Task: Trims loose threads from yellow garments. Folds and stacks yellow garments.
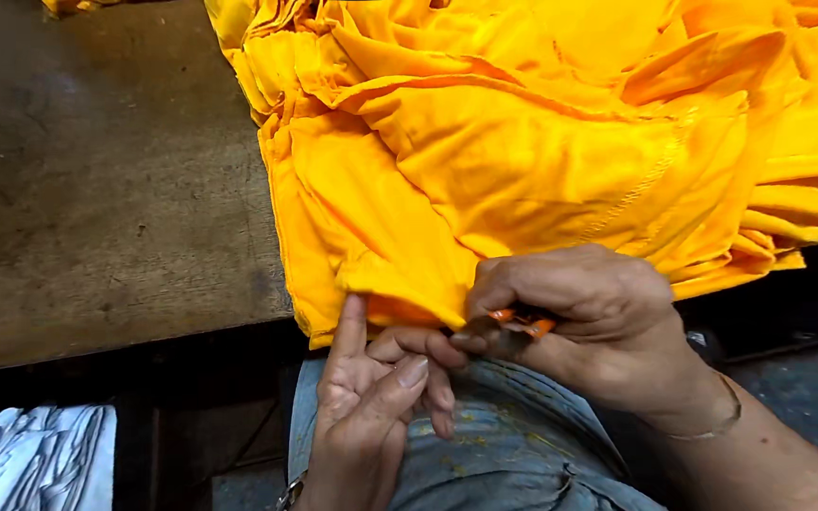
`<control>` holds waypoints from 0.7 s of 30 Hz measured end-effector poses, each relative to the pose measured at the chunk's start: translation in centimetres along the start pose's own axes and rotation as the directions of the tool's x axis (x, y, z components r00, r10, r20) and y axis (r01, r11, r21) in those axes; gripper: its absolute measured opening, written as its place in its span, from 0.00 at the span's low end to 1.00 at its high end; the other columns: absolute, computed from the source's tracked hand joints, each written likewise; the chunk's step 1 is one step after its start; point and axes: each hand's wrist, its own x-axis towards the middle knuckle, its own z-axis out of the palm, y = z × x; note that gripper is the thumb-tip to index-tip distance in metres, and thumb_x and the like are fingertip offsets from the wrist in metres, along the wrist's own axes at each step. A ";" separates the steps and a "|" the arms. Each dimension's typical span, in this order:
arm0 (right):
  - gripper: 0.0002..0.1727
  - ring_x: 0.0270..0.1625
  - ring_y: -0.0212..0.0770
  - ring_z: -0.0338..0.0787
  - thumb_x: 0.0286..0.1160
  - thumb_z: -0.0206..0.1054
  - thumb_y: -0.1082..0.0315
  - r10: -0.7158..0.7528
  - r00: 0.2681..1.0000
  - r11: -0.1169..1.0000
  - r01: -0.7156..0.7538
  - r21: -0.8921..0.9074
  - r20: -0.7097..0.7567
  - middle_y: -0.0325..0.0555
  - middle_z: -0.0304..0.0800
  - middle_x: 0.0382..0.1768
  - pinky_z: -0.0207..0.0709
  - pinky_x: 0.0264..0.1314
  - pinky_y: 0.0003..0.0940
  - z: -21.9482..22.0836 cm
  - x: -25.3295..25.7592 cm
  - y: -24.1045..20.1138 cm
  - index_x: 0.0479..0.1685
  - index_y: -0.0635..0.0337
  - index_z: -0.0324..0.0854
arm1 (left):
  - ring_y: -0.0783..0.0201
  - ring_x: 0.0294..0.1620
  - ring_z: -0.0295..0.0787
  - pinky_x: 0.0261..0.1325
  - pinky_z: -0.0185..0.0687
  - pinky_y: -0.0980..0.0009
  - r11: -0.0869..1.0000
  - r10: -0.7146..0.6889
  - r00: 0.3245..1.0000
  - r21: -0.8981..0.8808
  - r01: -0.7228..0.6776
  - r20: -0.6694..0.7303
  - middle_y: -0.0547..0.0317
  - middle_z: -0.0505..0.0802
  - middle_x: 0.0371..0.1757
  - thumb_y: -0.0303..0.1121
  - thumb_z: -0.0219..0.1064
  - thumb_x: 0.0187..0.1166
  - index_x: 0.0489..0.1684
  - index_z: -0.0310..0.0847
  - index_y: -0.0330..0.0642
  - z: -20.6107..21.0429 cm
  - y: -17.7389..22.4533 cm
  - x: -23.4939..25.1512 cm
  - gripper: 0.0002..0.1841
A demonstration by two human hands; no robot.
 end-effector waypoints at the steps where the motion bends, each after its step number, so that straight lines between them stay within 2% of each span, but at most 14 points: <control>1: 0.01 0.30 0.24 0.82 0.65 0.71 0.75 -0.025 0.999 1.000 0.025 -0.003 0.025 0.36 0.84 0.26 0.78 0.31 0.16 -0.3 -0.2 -0.2 0.29 0.63 0.85 | 0.56 0.44 0.92 0.44 0.90 0.64 1.000 0.020 1.000 0.024 -0.020 -0.024 0.42 0.88 0.59 0.34 0.64 0.85 0.90 0.54 0.56 0.0 0.1 0.0 0.34; 3: 0.04 0.30 0.24 0.82 0.68 0.67 0.73 -0.065 0.996 0.997 0.067 -0.031 0.064 0.35 0.83 0.25 0.76 0.30 0.16 -0.6 -0.7 -0.5 0.28 0.62 0.85 | 0.51 0.65 0.87 0.63 0.88 0.52 0.998 0.041 0.996 0.059 -0.036 -0.076 0.44 0.82 0.72 0.34 0.67 0.81 0.87 0.57 0.50 0.0 0.3 0.0 0.34; 4: 0.06 0.29 0.24 0.80 0.71 0.65 0.71 -0.081 0.992 0.994 0.087 -0.069 0.093 0.35 0.82 0.25 0.73 0.29 0.16 -0.7 -1.1 -0.5 0.29 0.61 0.84 | 0.50 0.68 0.86 0.67 0.86 0.50 0.994 0.073 0.990 0.092 -0.062 -0.120 0.44 0.81 0.73 0.34 0.68 0.81 0.85 0.60 0.47 0.1 0.3 -0.1 0.33; 6: 0.09 0.28 0.25 0.78 0.76 0.61 0.69 -0.096 0.981 0.977 0.125 -0.171 0.168 0.34 0.80 0.25 0.69 0.27 0.19 -0.7 -1.9 -0.5 0.30 0.58 0.84 | 0.53 0.65 0.89 0.68 0.86 0.52 0.971 0.171 0.953 0.209 -0.119 -0.249 0.43 0.86 0.68 0.31 0.68 0.81 0.80 0.69 0.38 0.3 0.2 -0.2 0.27; 7: 0.09 0.27 0.25 0.77 0.75 0.60 0.70 -0.100 0.975 0.967 0.142 -0.213 0.197 0.34 0.79 0.24 0.68 0.25 0.20 -0.7 -2.2 -0.5 0.30 0.57 0.83 | 0.53 0.60 0.92 0.64 0.89 0.53 0.952 0.226 0.922 0.271 -0.141 -0.315 0.42 0.90 0.62 0.28 0.69 0.80 0.74 0.75 0.35 0.3 0.1 -0.2 0.23; 9: 0.09 0.26 0.28 0.77 0.74 0.60 0.71 -0.103 0.964 0.945 0.171 -0.279 0.244 0.35 0.79 0.24 0.66 0.24 0.23 -0.7 -2.8 -0.5 0.29 0.56 0.84 | 0.55 0.51 0.96 0.56 0.93 0.57 0.925 0.289 0.877 0.349 -0.152 -0.383 0.42 0.94 0.53 0.23 0.71 0.76 0.67 0.79 0.32 0.1 0.0 -0.2 0.21; 11: 0.08 0.25 0.29 0.77 0.72 0.59 0.71 -0.088 0.956 0.921 0.186 -0.344 0.280 0.34 0.78 0.24 0.65 0.22 0.24 -0.7 -3.2 -0.5 0.29 0.54 0.83 | 0.57 0.45 0.98 0.50 0.95 0.61 0.896 0.335 0.849 0.416 -0.154 -0.408 0.42 0.96 0.46 0.17 0.72 0.70 0.63 0.75 0.32 0.1 -0.2 -0.2 0.22; 13: 0.08 0.25 0.28 0.77 0.72 0.60 0.71 -0.069 0.955 0.916 0.175 -0.360 0.289 0.33 0.78 0.24 0.66 0.22 0.24 -0.7 -3.4 -0.3 0.29 0.54 0.83 | 0.54 0.40 0.99 0.44 0.97 0.60 0.871 0.375 0.840 0.458 -0.176 -0.392 0.42 0.96 0.41 0.14 0.72 0.67 0.64 0.71 0.33 0.1 0.0 -0.2 0.25; 15: 0.09 0.27 0.27 0.78 0.76 0.60 0.69 -0.041 0.968 0.940 0.122 -0.320 0.249 0.33 0.79 0.26 0.69 0.24 0.22 -0.7 -3.5 -0.1 0.31 0.55 0.84 | 0.51 0.38 0.98 0.39 0.98 0.58 0.839 0.423 0.842 0.497 -0.223 -0.336 0.40 0.95 0.44 0.13 0.72 0.67 0.73 0.65 0.39 0.0 0.4 -0.3 0.32; 17: 0.14 0.32 0.24 0.80 0.85 0.59 0.59 0.008 0.984 0.967 0.038 -0.253 0.177 0.32 0.80 0.30 0.72 0.29 0.19 -0.5 -3.5 -0.1 0.37 0.57 0.85 | 0.50 0.42 0.98 0.41 0.98 0.58 0.790 0.459 0.856 0.549 -0.272 -0.237 0.42 0.94 0.52 0.15 0.71 0.72 0.81 0.61 0.48 -0.3 0.8 -0.6 0.37; 18: 0.17 0.34 0.23 0.81 0.88 0.58 0.55 0.037 0.989 0.972 -0.002 -0.237 0.141 0.32 0.81 0.32 0.74 0.32 0.18 -0.3 -3.4 -0.2 0.41 0.58 0.86 | 0.50 0.44 0.98 0.43 0.98 0.58 0.761 0.481 0.856 0.576 -0.298 -0.192 0.44 0.93 0.57 0.18 0.71 0.75 0.81 0.68 0.47 -0.5 0.8 -0.7 0.33; 20: 0.20 0.37 0.22 0.80 0.92 0.52 0.56 0.074 0.995 0.972 -0.057 -0.228 0.067 0.32 0.82 0.35 0.74 0.36 0.16 0.0 -3.2 -0.3 0.47 0.60 0.86 | 0.54 0.44 0.97 0.43 0.99 0.60 0.718 0.504 0.851 0.619 -0.318 -0.147 0.47 0.91 0.59 0.22 0.72 0.77 0.69 0.85 0.41 -0.8 0.5 -0.7 0.20; 21: 0.20 0.36 0.21 0.79 0.93 0.49 0.58 0.078 0.996 0.970 -0.068 -0.233 0.035 0.32 0.81 0.35 0.73 0.35 0.15 0.2 -3.0 -0.3 0.49 0.61 0.86 | 0.55 0.43 0.97 0.43 0.99 0.60 0.718 0.496 0.856 0.621 -0.313 -0.143 0.47 0.91 0.60 0.23 0.74 0.75 0.66 0.87 0.39 -0.9 0.3 -0.6 0.20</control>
